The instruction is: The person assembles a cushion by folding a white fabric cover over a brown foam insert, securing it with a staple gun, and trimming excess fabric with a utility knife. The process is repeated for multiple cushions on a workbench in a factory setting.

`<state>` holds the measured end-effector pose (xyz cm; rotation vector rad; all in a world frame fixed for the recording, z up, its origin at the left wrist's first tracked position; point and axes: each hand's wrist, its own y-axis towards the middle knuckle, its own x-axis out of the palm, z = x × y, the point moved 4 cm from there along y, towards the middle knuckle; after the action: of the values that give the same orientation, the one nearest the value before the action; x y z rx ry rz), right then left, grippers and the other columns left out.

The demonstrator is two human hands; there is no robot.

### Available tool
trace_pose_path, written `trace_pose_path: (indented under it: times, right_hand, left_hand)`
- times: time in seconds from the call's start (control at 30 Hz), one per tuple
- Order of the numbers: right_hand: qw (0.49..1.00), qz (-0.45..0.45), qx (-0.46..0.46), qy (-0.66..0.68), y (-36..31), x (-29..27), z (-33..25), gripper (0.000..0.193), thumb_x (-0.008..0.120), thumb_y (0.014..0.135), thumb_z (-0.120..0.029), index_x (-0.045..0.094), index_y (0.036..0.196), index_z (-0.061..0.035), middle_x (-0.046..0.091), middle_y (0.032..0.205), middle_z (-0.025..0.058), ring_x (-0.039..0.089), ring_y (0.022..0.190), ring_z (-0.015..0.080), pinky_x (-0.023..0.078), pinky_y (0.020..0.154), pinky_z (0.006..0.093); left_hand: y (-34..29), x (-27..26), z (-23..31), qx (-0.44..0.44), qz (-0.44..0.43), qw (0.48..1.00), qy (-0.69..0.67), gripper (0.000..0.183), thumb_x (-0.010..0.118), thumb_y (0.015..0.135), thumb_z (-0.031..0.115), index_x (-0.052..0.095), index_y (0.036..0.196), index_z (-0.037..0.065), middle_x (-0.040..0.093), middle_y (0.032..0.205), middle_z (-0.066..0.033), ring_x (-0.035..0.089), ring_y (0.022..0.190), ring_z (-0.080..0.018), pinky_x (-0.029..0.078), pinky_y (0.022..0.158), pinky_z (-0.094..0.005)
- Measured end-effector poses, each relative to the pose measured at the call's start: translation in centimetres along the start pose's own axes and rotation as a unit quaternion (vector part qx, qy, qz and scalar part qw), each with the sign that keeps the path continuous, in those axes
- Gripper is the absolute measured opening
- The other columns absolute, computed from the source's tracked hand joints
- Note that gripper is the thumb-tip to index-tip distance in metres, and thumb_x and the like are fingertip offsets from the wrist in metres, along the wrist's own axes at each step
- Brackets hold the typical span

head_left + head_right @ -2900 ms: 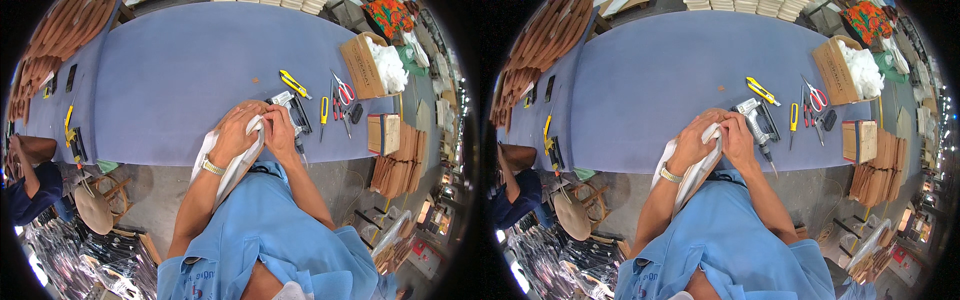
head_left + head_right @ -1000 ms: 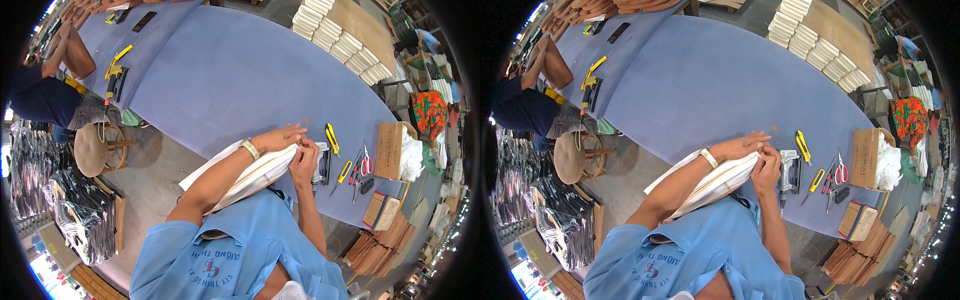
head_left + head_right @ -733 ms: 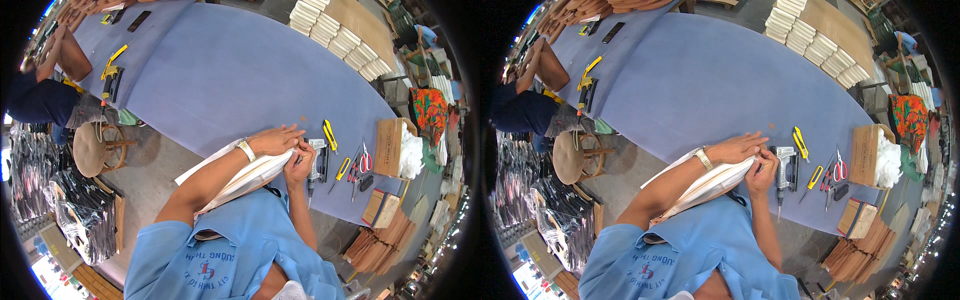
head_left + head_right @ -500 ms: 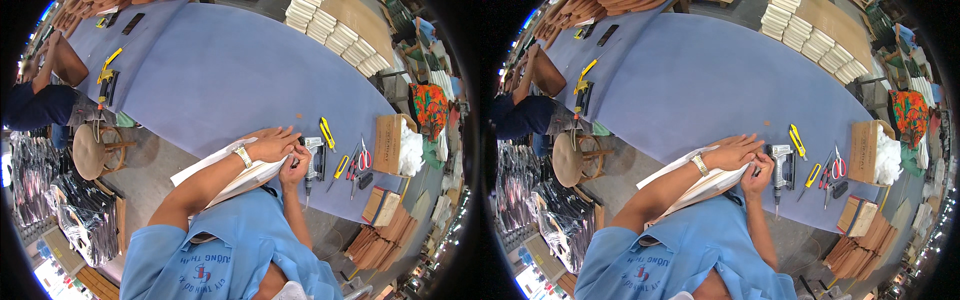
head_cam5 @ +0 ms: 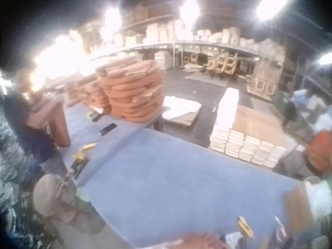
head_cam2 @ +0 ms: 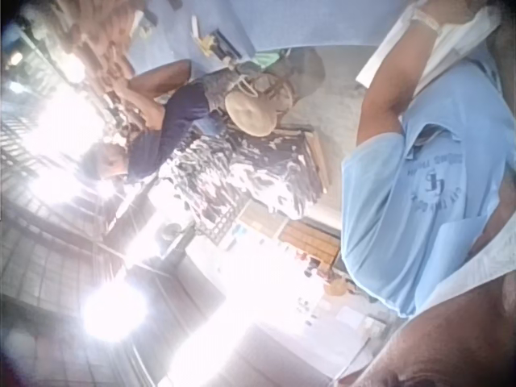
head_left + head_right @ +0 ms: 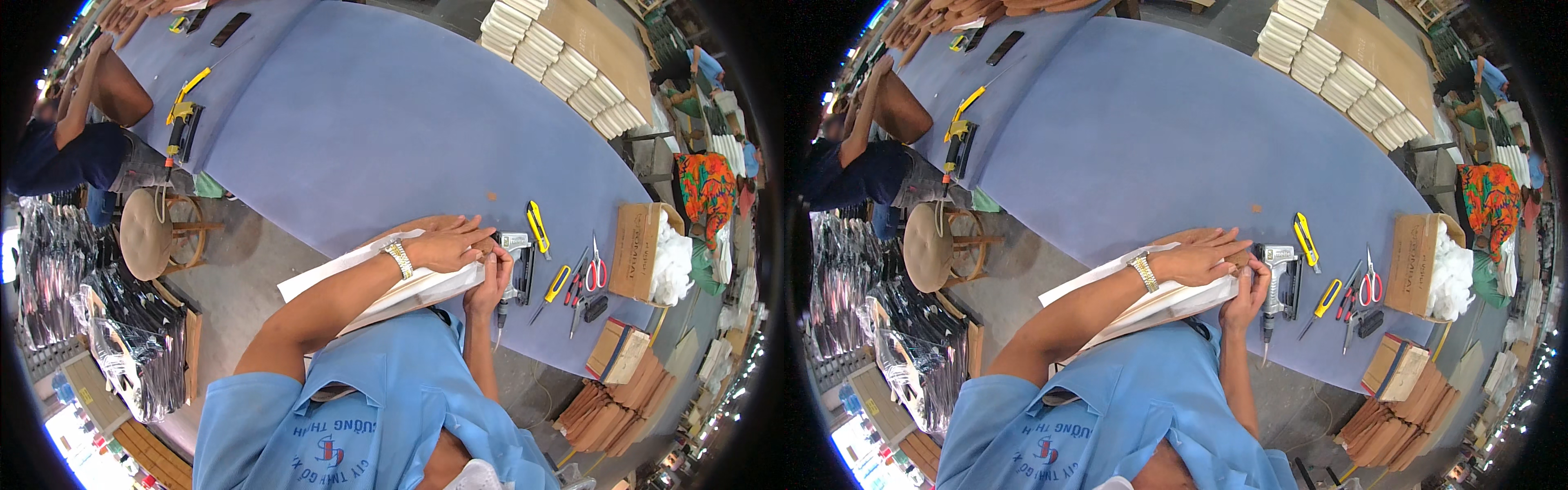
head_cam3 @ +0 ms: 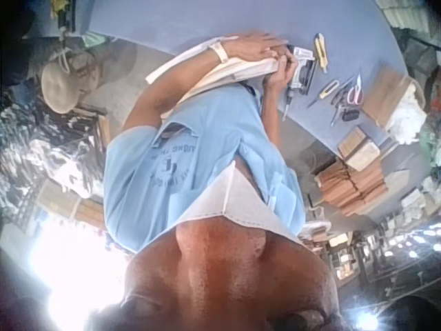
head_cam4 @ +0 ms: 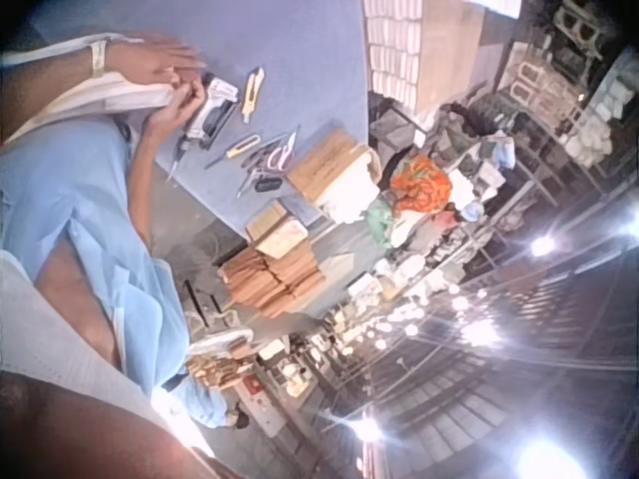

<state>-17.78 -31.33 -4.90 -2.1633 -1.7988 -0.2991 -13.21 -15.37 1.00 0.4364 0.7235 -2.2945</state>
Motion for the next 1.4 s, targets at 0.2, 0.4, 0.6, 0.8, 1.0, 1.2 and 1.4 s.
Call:
trace_pose_path:
  times: [0.2,0.4,0.6,0.8,1.0,1.2,1.4]
  right_hand:
    - [0.991,-0.001,0.006,-0.132,0.5,0.7,-1.4,0.027,0.065,0.102,-0.007,0.053,0.125,-0.0047,0.060,0.137,0.0142,0.058,0.115,0.0179,0.049,0.101,0.0355]
    - [0.993,0.008,0.057,-0.102,0.0,2.0,-2.5,0.035,0.070,0.098,-0.003,0.054,0.128,-0.0043,0.058,0.141,0.0131,0.060,0.114,0.0172,0.050,0.101,0.0337]
    - [0.989,-0.004,0.057,-0.137,0.4,1.0,-3.7,0.036,0.074,0.095,-0.005,0.058,0.127,-0.0039,0.062,0.135,0.0112,0.063,0.106,0.0133,0.054,0.091,0.0303]
    - [0.818,0.130,-0.022,-0.560,0.6,-8.1,-2.4,0.061,0.082,0.084,-0.011,0.055,0.139,-0.0092,0.064,0.125,0.0163,0.065,0.109,0.0345,0.053,0.096,0.0435]
    - [0.741,0.052,0.015,-0.669,3.9,-9.7,0.7,0.079,0.081,0.077,-0.007,0.047,0.148,-0.0114,0.061,0.129,0.0209,0.060,0.118,0.0444,0.051,0.101,0.0498]
    - [0.899,0.066,0.091,-0.424,3.1,-8.3,-6.3,0.060,0.082,0.079,-0.013,0.061,0.136,-0.0071,0.072,0.113,0.0168,0.070,0.102,0.0317,0.056,0.091,0.0422]
    - [0.968,-0.051,0.068,-0.235,-2.5,-2.3,-11.3,0.059,0.080,0.081,-0.004,0.063,0.137,-0.0001,0.071,0.120,0.0121,0.067,0.108,0.0189,0.053,0.096,0.0340]
  left_hand:
    - [-0.4,0.3,0.6,-0.014,0.029,0.999,0.018,0.067,0.047,0.108,0.036,0.023,0.168,0.017,0.017,0.173,-0.0234,0.020,0.158,-0.0461,0.025,0.125,-0.0606]
    - [-0.9,0.9,1.1,0.003,0.137,0.981,0.138,0.071,0.058,0.102,0.022,0.028,0.162,0.000,0.033,0.166,-0.0261,0.034,0.153,-0.0438,0.035,0.123,-0.0506]
    - [-1.1,1.0,1.6,0.015,0.195,0.966,0.169,0.067,0.060,0.103,0.024,0.034,0.158,-0.004,0.044,0.159,-0.0258,0.047,0.145,-0.0390,0.044,0.117,-0.0451]
    - [-1.4,1.2,1.8,0.036,0.232,0.948,0.215,0.069,0.062,0.103,0.030,0.035,0.157,-0.003,0.055,0.148,-0.0276,0.058,0.135,-0.0393,0.056,0.101,-0.0435]
    - [-1.3,0.7,2.4,0.040,0.239,0.945,0.221,0.068,0.061,0.104,0.031,0.036,0.157,-0.002,0.061,0.140,-0.0280,0.061,0.131,-0.0397,0.061,0.092,-0.0442]
    - [-1.4,0.7,1.7,0.020,0.238,0.951,0.197,0.069,0.062,0.103,0.031,0.035,0.157,-0.003,0.059,0.141,-0.0292,0.059,0.132,-0.0417,0.059,0.095,-0.0464]
    - [-1.2,0.8,2.5,-0.001,0.223,0.953,0.203,0.068,0.065,0.101,0.026,0.037,0.156,-0.003,0.053,0.150,-0.0273,0.055,0.137,-0.0407,0.055,0.104,-0.0458]
